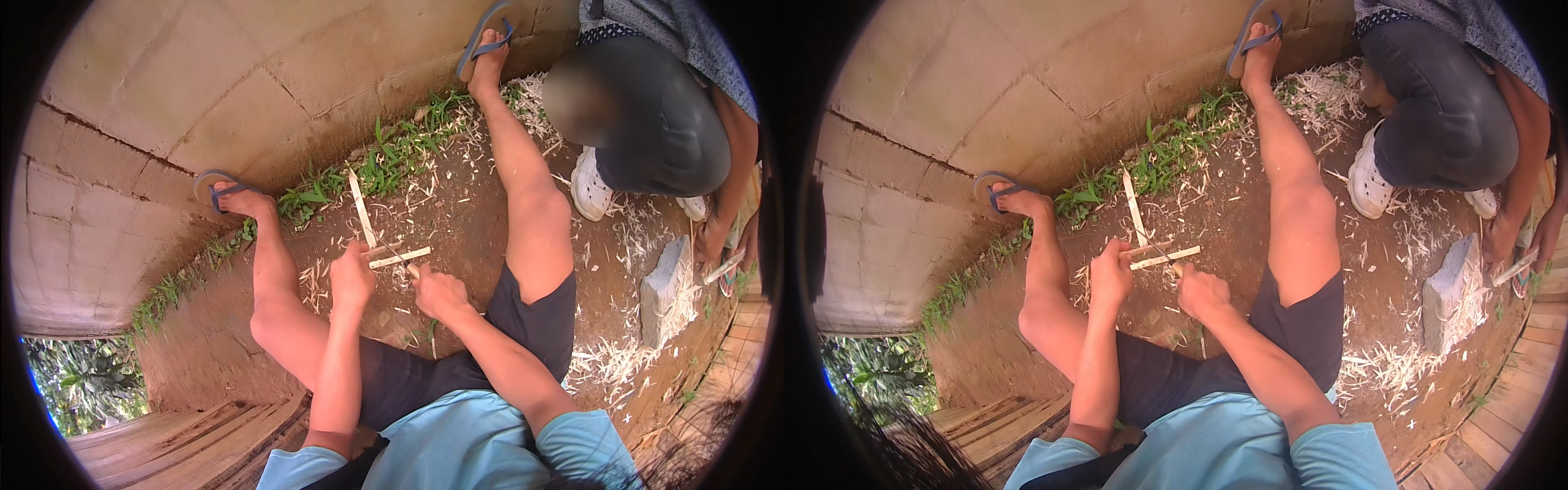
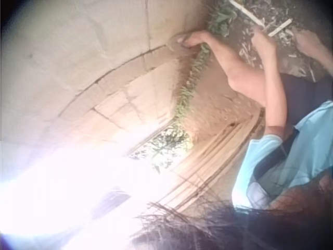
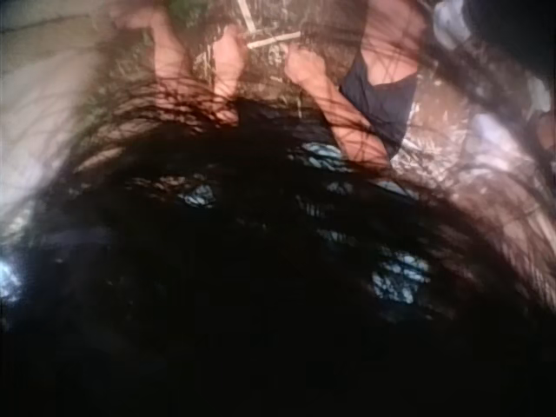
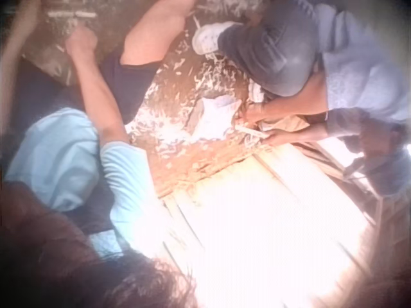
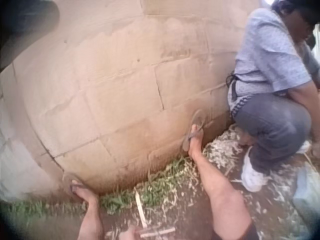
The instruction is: The person sits on the ground and uses a curved knife to shave thin strips from a small wooden stick. They repeatedly scrape the stick to produce wood shavings that accumulate on the dirt floor. Another person is visible nearby also working with wood.
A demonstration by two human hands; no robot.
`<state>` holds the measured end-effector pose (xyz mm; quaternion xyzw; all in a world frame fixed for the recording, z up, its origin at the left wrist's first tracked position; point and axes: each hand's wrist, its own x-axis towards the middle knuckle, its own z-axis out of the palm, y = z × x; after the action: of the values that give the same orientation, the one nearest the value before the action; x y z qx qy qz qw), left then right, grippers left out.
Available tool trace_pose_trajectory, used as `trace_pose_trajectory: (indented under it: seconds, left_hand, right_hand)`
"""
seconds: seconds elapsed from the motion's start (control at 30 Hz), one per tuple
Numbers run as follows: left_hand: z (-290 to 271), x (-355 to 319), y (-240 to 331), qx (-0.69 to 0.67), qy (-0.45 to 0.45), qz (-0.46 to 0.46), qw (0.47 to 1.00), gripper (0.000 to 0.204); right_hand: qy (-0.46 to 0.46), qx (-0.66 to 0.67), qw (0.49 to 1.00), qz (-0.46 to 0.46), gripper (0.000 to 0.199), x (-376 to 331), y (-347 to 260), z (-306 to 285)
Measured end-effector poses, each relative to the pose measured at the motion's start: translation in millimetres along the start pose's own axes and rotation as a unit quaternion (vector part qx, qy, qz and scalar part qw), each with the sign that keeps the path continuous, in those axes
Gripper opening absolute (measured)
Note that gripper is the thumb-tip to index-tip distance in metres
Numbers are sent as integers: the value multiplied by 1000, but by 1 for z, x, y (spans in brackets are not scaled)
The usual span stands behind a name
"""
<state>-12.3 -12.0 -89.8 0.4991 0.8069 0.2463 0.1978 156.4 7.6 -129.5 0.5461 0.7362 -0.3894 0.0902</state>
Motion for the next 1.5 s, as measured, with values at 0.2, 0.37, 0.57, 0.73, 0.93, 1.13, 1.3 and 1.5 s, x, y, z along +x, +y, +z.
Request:
trace_pose_trajectory:
  seconds: [0.2,0.37,0.57,0.73,0.93,1.13,1.3,1.5]
  left_hand:
    - [6,1,-6,11,-1,33,999,16]
    - [-1,-6,3,21,-6,23,999,16]
    - [3,-6,2,12,-6,4,1000,16]
    - [3,-7,-3,22,-27,2,999,17]
    - [6,-9,-6,34,-30,12,999,16]
    - [5,-9,-7,58,-15,26,998,16]
    - [7,-9,-12,115,-26,17,993,18]
    - [3,-8,-7,113,-55,0,992,16]
  right_hand:
    - [212,145,949,-181,31,-12,-17,-6]
    - [10,3,1000,6,35,18,22,28]
    - [123,93,979,-134,34,-2,-10,0]
    - [32,25,998,-42,33,22,15,21]
    - [30,17,999,0,30,40,34,51]
    - [29,10,995,-98,29,6,-4,9]
    - [48,-25,999,7,28,36,30,49]
    - [16,-15,998,-50,26,17,3,16]
